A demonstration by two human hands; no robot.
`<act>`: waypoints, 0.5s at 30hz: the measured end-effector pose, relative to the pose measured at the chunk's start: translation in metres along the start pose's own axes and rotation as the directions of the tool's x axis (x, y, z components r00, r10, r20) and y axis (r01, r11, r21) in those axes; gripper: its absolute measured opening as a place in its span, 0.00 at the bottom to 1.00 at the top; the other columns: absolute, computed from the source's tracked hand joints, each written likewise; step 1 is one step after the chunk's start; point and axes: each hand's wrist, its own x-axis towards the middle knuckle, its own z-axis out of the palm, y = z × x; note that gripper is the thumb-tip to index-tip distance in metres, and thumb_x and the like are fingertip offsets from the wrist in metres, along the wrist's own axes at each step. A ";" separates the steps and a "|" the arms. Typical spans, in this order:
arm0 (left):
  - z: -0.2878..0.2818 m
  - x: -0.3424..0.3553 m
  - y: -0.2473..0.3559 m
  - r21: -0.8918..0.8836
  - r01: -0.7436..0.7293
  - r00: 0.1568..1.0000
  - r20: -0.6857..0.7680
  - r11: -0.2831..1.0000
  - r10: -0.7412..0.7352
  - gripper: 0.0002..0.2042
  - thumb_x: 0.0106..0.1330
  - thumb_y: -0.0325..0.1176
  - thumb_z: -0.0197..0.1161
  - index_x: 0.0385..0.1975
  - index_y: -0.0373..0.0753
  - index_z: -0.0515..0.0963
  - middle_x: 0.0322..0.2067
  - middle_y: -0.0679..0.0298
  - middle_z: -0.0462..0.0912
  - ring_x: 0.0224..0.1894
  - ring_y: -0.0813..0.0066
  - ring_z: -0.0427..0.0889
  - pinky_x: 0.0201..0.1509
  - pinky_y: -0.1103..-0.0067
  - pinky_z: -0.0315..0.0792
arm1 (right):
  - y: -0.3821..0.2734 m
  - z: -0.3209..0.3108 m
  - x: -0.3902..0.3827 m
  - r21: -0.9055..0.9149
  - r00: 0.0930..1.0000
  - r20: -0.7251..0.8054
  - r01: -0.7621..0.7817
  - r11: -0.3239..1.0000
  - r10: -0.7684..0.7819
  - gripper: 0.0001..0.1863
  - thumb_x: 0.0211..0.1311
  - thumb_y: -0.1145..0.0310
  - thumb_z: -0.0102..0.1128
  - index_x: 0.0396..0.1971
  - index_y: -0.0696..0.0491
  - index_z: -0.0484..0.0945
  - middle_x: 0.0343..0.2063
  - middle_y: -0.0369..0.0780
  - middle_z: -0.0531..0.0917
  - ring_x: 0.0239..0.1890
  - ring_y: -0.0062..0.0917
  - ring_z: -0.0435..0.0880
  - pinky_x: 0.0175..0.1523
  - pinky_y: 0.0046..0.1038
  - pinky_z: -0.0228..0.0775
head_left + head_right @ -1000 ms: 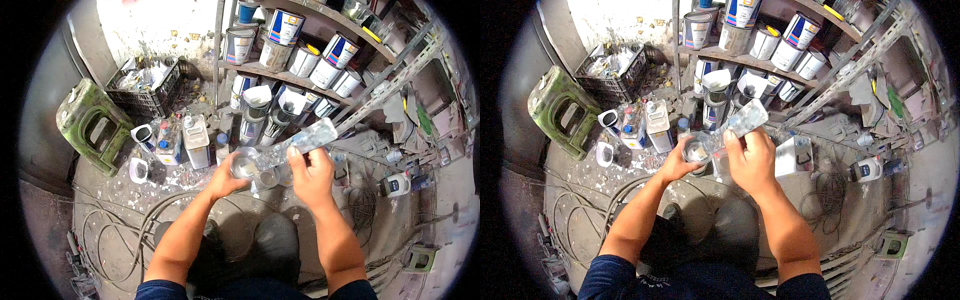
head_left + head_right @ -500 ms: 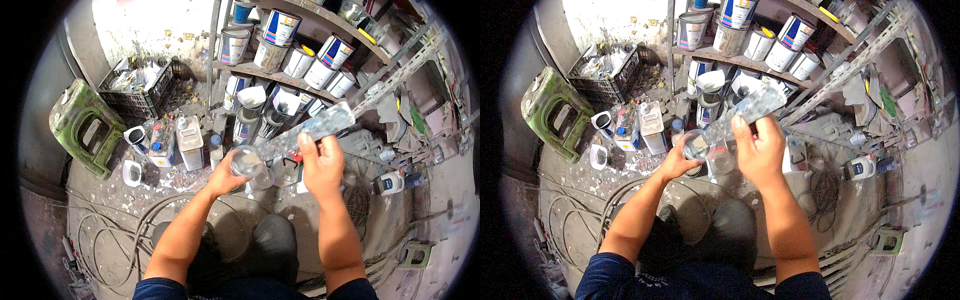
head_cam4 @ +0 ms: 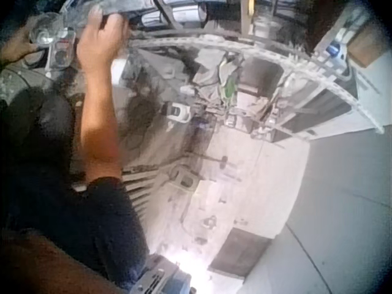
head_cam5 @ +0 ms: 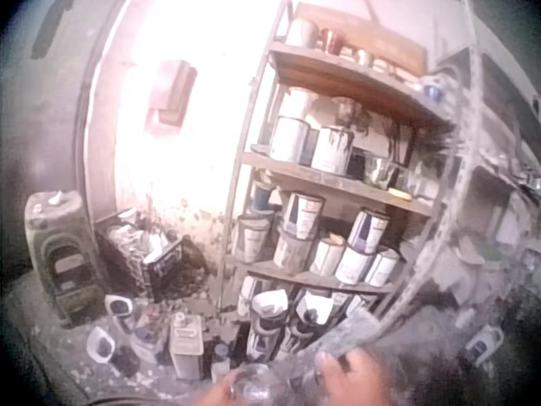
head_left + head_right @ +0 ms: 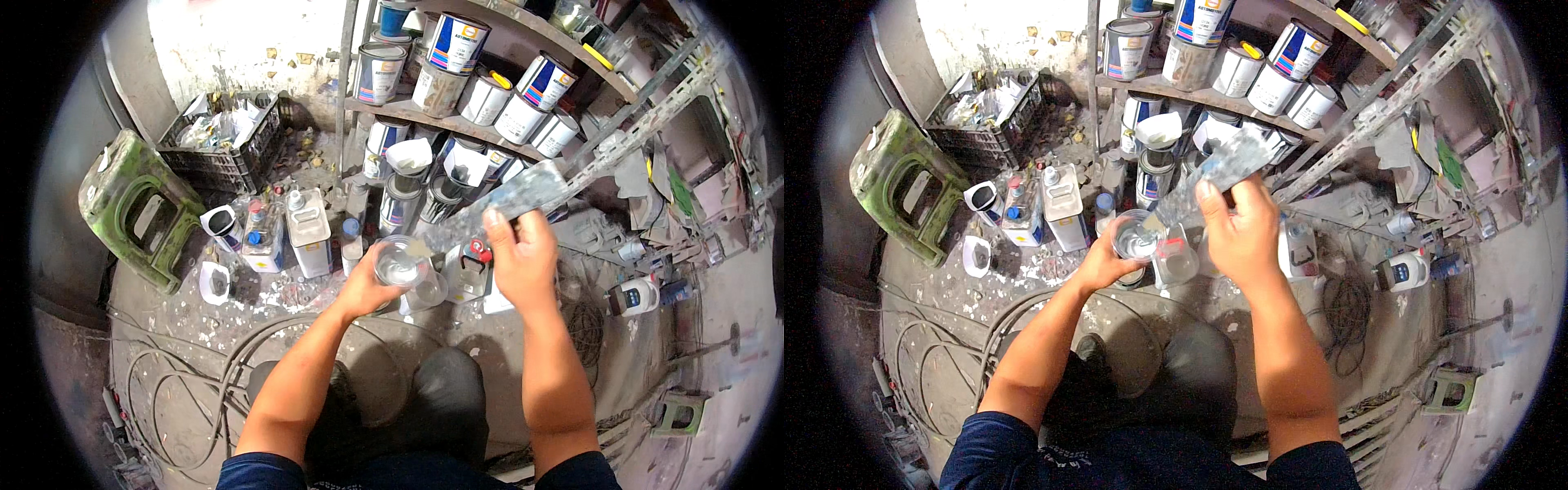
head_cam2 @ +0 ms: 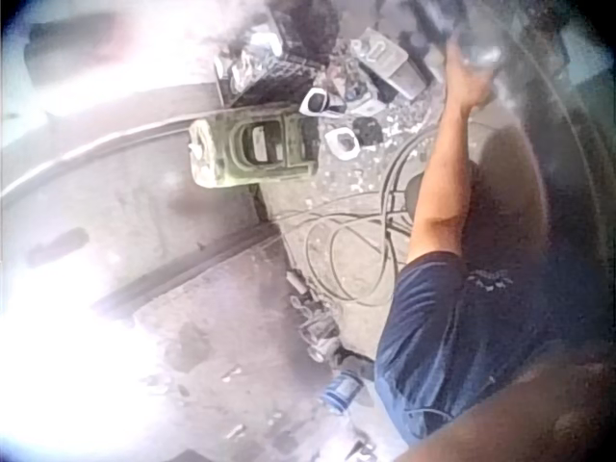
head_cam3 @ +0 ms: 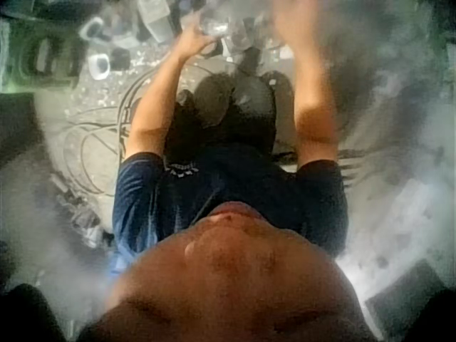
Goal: The person scrapes a metal tool, wipes it with a paper towel, and pours liquid from a plastic bottle into a metal cup. They then pick up a spray gun, attach a hose, and pour the liquid from the cup into the spray gun's container using a funnel.
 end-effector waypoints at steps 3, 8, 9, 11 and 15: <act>0.001 0.000 0.002 -0.009 0.058 0.996 0.067 0.998 -0.057 0.40 0.44 0.34 0.73 0.58 0.33 0.61 0.54 0.54 0.70 0.58 0.66 0.69 0.62 0.74 0.61 | 0.007 0.009 -0.020 -0.049 0.999 -0.025 0.020 0.999 -0.021 0.08 0.59 0.68 0.59 0.33 0.57 0.76 0.29 0.46 0.79 0.31 0.39 0.78 0.37 0.35 0.69; 0.004 -0.001 0.000 0.043 0.052 0.998 0.031 0.998 -0.053 0.38 0.44 0.38 0.72 0.57 0.34 0.63 0.51 0.53 0.72 0.56 0.63 0.71 0.60 0.73 0.64 | -0.006 0.003 -0.009 0.153 0.993 -0.111 -0.020 0.988 0.038 0.07 0.61 0.70 0.58 0.32 0.58 0.75 0.27 0.43 0.78 0.26 0.31 0.77 0.34 0.29 0.68; 0.004 -0.002 0.000 0.047 0.065 0.997 0.028 0.997 -0.066 0.38 0.44 0.38 0.72 0.57 0.33 0.63 0.51 0.52 0.72 0.56 0.63 0.71 0.60 0.73 0.64 | -0.010 -0.001 -0.005 0.182 0.989 -0.089 -0.104 0.978 0.122 0.08 0.62 0.69 0.58 0.31 0.58 0.75 0.26 0.43 0.77 0.27 0.32 0.76 0.34 0.29 0.68; 0.004 -0.002 -0.005 0.045 0.053 0.998 0.022 0.998 -0.054 0.39 0.44 0.39 0.72 0.57 0.33 0.63 0.51 0.52 0.72 0.56 0.63 0.71 0.60 0.73 0.64 | 0.004 -0.002 -0.003 0.103 0.999 -0.038 0.007 0.995 -0.003 0.08 0.61 0.67 0.58 0.32 0.58 0.75 0.26 0.44 0.78 0.28 0.35 0.77 0.35 0.31 0.68; 0.006 -0.001 -0.001 0.007 0.031 0.999 0.032 0.999 -0.031 0.39 0.43 0.38 0.72 0.57 0.33 0.62 0.51 0.52 0.72 0.56 0.63 0.71 0.60 0.73 0.64 | 0.022 0.011 -0.026 -0.083 0.995 -0.056 0.075 0.994 -0.080 0.08 0.63 0.68 0.58 0.30 0.58 0.74 0.22 0.34 0.75 0.24 0.14 0.71 0.29 0.20 0.63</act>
